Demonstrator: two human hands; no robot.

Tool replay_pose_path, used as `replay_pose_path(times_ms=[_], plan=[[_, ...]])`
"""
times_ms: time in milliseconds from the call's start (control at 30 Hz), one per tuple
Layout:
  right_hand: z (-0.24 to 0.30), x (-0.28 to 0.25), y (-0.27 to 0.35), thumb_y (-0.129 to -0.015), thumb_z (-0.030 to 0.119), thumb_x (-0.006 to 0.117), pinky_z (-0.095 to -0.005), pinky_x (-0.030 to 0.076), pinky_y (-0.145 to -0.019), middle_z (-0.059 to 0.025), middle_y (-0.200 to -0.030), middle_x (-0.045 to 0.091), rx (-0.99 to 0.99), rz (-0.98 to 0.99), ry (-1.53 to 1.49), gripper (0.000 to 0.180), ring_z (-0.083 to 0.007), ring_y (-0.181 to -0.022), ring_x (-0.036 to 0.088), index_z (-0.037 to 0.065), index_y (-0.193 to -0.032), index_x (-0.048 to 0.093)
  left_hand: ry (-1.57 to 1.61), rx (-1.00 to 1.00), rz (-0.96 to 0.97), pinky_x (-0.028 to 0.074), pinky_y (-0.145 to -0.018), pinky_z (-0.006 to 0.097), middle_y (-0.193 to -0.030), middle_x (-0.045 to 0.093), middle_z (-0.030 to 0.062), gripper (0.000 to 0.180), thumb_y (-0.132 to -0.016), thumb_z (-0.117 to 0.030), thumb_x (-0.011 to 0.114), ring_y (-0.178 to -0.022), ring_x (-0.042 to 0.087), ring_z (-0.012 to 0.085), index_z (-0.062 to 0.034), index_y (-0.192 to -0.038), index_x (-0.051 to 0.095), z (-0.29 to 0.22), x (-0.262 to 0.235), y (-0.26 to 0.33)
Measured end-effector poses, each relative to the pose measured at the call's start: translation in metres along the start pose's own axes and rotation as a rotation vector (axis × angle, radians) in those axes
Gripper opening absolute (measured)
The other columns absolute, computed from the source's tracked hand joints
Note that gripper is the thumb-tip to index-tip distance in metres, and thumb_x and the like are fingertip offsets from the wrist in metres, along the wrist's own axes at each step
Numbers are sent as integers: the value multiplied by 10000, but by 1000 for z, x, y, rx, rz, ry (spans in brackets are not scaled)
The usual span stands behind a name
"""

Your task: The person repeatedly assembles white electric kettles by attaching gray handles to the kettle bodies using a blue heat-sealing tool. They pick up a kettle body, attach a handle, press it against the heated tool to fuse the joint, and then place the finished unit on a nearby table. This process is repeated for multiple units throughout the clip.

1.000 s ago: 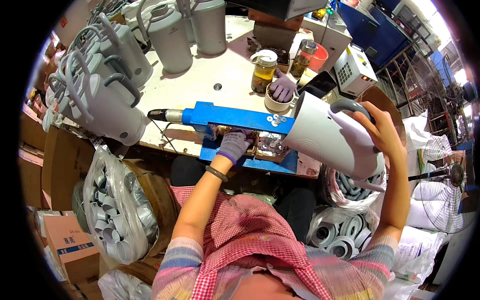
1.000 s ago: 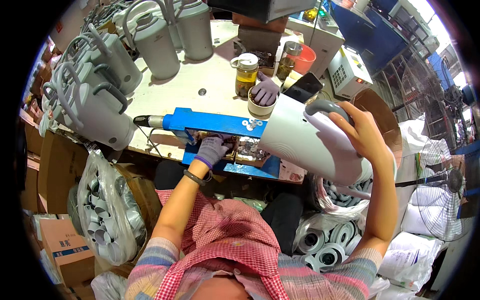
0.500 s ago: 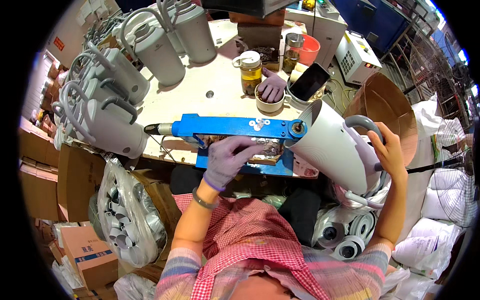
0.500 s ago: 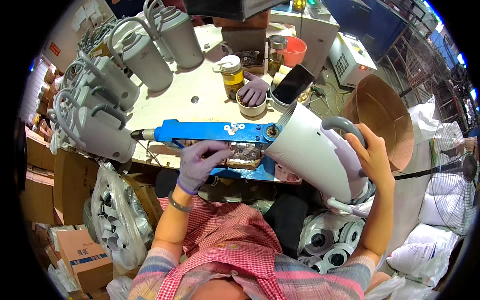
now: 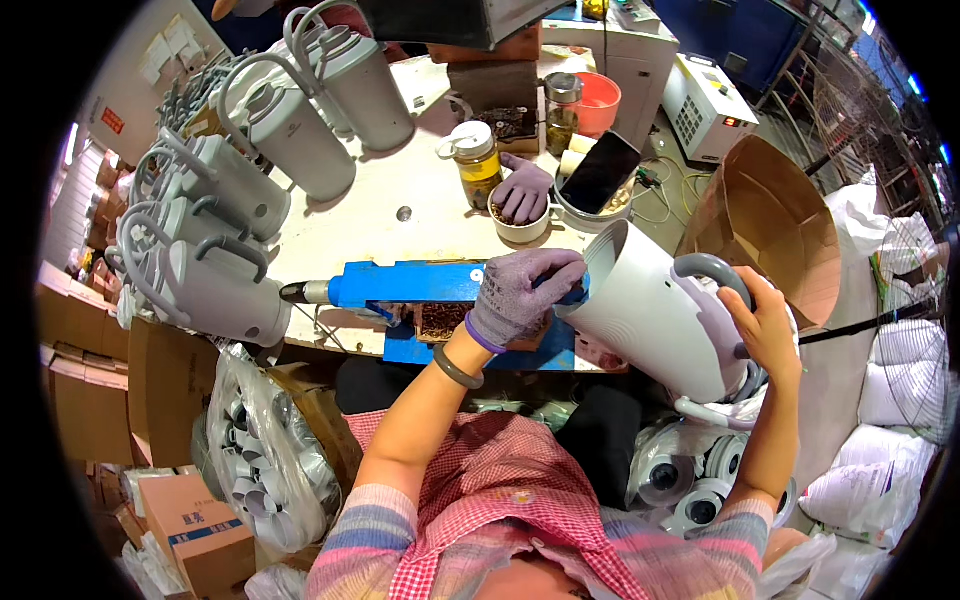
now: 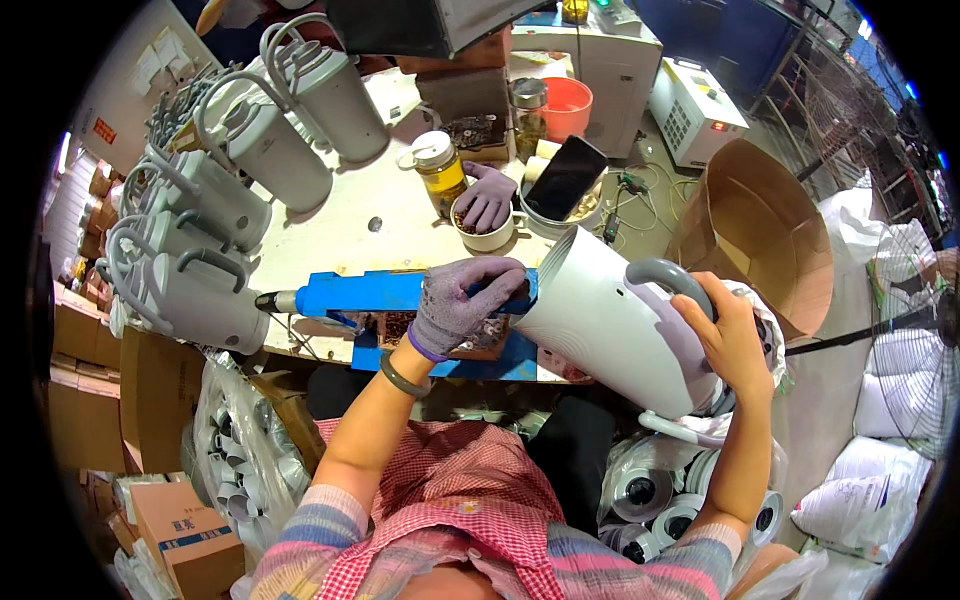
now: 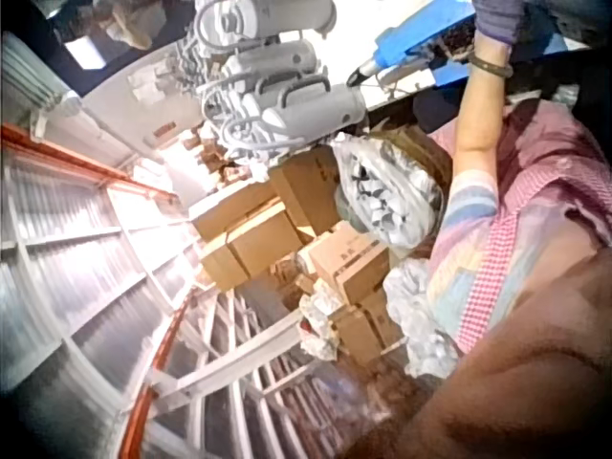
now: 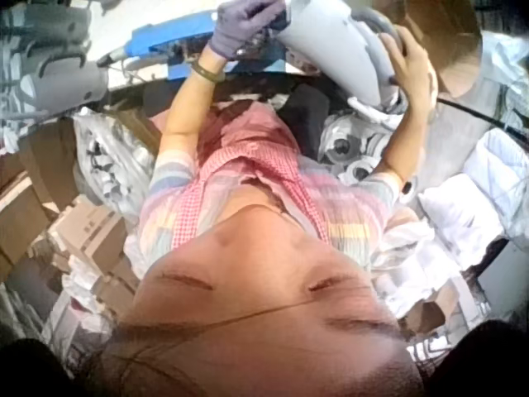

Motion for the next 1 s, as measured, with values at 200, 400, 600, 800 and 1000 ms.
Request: replay_pose_path(times_ms=[200,400,600,800,1000], plan=[[-1,7,-6,-937,228,669,-284,364,-571,-45,-667,498,-28,-18,-17,248,-123,-604,440,14,-1059,638,-58,58,5,556,-711,306,-883,729,122,164,-889,-157,720,-763,715,228,-18,-975,721,0,-1,-4],[3,14,-10,-943,226,666,-287,369,-570,-42,-661,487,-40,-4,-17,244,-125,-600,437,10,-1054,638,-98,123,3,557,-729,338,-891,728,123,162,-882,-150,716,-777,709,270,-27,-987,716,-4,3,-4],[12,16,-6,-939,231,670,-292,374,-576,-44,-657,487,-12,12,-1,252,-127,-604,437,5,-1047,638,-397,375,78,559,-765,352,-1090,701,121,248,-853,-171,739,-883,696,288,-33,-1054,698,-12,10,9],[16,16,1,-940,228,665,-290,378,-589,-45,-680,498,31,35,4,250,-120,-626,440,3,-1047,635,35,67,-29,452,-1045,431,-1340,588,203,632,-792,-278,824,-1240,563,360,-21,-1320,591,-3,-25,10],[12,12,11,-955,239,645,-301,375,-590,-65,-684,486,10,20,33,240,-139,-629,447,11,-1031,638,-635,147,-34,459,-1002,472,-1267,614,150,443,-785,-264,798,-1164,570,368,-123,-1189,683,25,-96,64]])
Point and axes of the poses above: each hand's wrist, its own y-axis away from the middle knuckle, its own x-axis out of the palm, z = x × y, the point moved 9 cm from there along -y, towards the middle knuckle
